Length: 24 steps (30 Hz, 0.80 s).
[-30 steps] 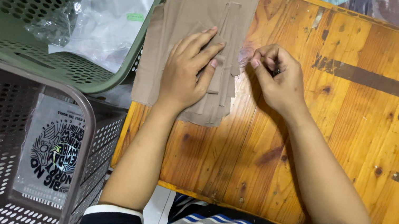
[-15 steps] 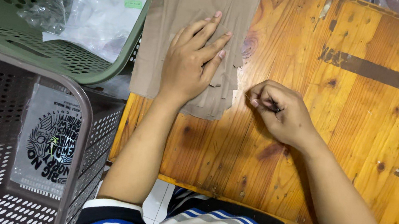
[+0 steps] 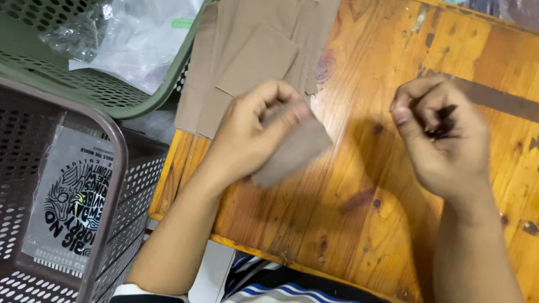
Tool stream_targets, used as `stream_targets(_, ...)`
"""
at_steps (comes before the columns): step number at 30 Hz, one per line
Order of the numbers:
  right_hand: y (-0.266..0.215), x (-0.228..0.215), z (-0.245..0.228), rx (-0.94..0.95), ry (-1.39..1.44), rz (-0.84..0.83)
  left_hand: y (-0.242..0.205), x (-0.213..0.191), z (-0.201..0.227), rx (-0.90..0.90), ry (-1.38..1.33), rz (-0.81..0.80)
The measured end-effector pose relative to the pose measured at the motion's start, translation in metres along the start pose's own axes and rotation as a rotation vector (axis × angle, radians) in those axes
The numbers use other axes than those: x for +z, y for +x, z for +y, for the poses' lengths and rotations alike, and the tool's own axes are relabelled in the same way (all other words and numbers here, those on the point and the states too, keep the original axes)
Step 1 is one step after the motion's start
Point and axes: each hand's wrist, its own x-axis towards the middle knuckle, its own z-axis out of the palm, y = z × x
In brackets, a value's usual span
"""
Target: The person uses scissors to trim the edges of a stack of brown fabric pieces on a wooden table. They repeatedly pick up a piece, cut along the edges, and place it back on the pile.
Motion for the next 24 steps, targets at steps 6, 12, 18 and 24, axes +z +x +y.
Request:
stream_targets(6,-0.012,-0.023,-0.025,0.029,-0.098,-0.040,-0.021,0.026,0.027,-0.189,-0.383,-0.485)
stream_targets(12,-0.027,-0.031,-0.027,0.058,-0.094,-0.074,-0.021,0.058,0.032,-0.188,-0.330,-0.588)
stream_targets(18,-0.040,-0.043,-0.013,0.284,-0.159,0.072,-0.019,0.076,0.031,-0.282,-0.414,-0.436)
stream_targets(24,-0.069,-0.062,-0.024,0.678,-0.038,-0.141,-0.018,0.075,0.034,-0.164,-0.317,-0.213)
